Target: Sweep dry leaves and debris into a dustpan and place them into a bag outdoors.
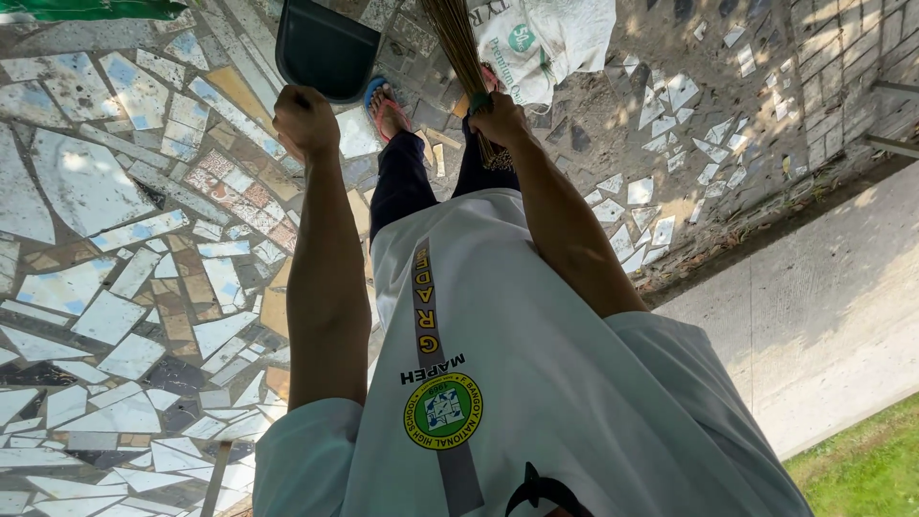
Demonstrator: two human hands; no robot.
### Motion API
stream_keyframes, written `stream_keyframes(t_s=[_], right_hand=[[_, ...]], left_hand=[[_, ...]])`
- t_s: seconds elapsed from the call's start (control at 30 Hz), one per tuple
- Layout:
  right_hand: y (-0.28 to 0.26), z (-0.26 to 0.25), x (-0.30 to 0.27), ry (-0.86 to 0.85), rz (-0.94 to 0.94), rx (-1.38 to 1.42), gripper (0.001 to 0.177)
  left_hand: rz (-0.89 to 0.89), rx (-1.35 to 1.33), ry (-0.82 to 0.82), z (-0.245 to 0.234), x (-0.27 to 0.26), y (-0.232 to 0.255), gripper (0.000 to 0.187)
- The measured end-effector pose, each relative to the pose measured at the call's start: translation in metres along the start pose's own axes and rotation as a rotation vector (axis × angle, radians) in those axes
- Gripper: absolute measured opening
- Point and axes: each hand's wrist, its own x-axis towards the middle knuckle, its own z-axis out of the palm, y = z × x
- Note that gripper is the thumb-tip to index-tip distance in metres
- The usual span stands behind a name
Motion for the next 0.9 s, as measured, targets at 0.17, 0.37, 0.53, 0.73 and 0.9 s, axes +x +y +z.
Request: stream_keyframes(t_s=[0.17,0.37,0.53,0.73,0.9], right_hand=[[0.018,-0.003,0.008,0.048,0.055,0.084,0.062],[0.0,-0.012,0.022,0.075,0.058,0.094,0.074],[-0.011,0.032,0.094,0.151,-0.103,0.075,0.054],[-0.026,0.08,0.182,0.061,0.062,0.215,0.053],[-0.039,0.015,0.141,-0.336,0.005,-0.018,0.052]], left_hand=[[-0.015,0.006,-0.048,0.004,-0.012,0.002,0.028],[-0.109,0.005,-0.1,0.01,-0.017,-0.001,0.026],[-0.159,0.0,-0.102,0.041,-0.001,-0.02,0.023],[-0.114,-0.002,-0.101,0.095,0.022,-0.072,0.023],[-0.025,-0.003,-0.088,0.121,0.011,-0.087,0.006]])
